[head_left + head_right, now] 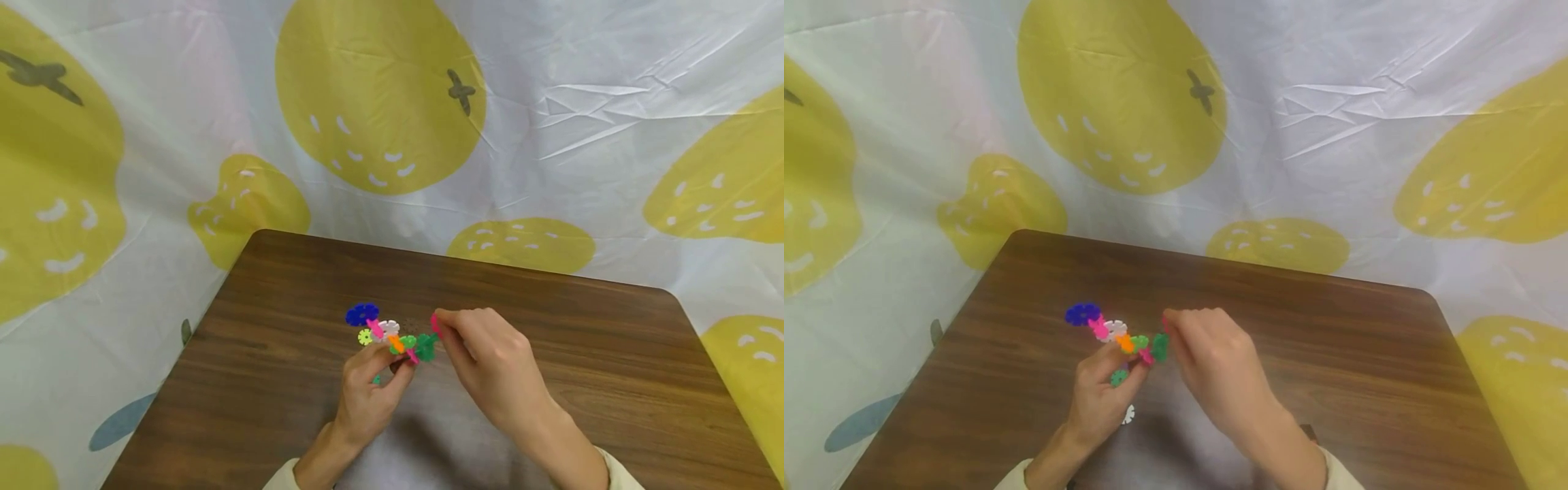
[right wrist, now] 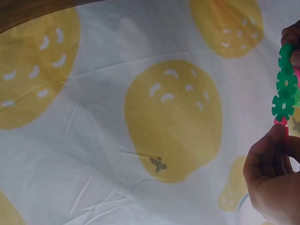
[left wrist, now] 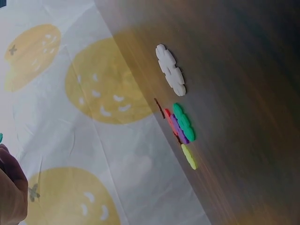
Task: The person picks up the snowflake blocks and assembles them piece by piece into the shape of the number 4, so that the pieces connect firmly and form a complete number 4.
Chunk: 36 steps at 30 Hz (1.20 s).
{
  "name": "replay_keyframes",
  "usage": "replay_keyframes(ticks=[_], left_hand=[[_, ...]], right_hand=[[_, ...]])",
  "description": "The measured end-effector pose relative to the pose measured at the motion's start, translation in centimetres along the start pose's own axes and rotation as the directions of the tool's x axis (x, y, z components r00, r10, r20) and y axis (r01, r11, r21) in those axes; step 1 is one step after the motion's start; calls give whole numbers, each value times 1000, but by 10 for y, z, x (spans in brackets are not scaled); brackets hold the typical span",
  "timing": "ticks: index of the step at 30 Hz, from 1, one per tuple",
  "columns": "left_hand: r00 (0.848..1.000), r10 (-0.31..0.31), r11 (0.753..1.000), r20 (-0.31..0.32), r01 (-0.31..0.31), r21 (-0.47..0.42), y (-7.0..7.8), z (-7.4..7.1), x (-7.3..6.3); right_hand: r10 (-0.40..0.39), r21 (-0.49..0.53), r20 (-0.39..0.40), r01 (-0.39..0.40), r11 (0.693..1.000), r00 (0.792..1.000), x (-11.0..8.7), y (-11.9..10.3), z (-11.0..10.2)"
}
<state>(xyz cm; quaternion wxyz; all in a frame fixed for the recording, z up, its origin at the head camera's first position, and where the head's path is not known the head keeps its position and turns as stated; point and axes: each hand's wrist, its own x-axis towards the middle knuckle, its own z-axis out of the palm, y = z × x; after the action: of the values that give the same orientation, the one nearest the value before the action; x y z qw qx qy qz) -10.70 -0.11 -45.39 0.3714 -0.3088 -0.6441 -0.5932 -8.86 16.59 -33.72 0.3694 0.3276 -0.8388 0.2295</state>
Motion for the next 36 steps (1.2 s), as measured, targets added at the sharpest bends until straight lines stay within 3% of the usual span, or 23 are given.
replay_keyframes(ticks=[7,17,20,24,27,32,34,36], left_hand=[[1000,-1,1000,-12,2,12,2,1,-2],[1000,2,1000,0,-2,30,4,2,-2],[1000,-17,1000,23,17,24,4,0,0],[994,-97,995,58,96,22,5,-3,2],[976,-201,979,81,202,-2,8,-4,3],[906,-390,893,162,415,-173,14,-4,6],[885,-426,858,188,462,-225,15,-5,6],[875,-439,845,203,479,-238,16,-5,7]], right_hand=[[31,-28,37,-30,999,999,-1,-3,1],[45,-41,5,-45,998,999,2,-6,2],[78,-27,8,-78,997,997,2,-5,0],[131,11,25,-132,991,991,0,-4,-2],[153,31,30,-154,988,988,-1,-3,-2],[136,21,8,-137,990,991,-2,-3,1],[136,17,5,-136,991,991,-2,-3,3],[134,7,3,-134,991,991,-1,-3,4]])
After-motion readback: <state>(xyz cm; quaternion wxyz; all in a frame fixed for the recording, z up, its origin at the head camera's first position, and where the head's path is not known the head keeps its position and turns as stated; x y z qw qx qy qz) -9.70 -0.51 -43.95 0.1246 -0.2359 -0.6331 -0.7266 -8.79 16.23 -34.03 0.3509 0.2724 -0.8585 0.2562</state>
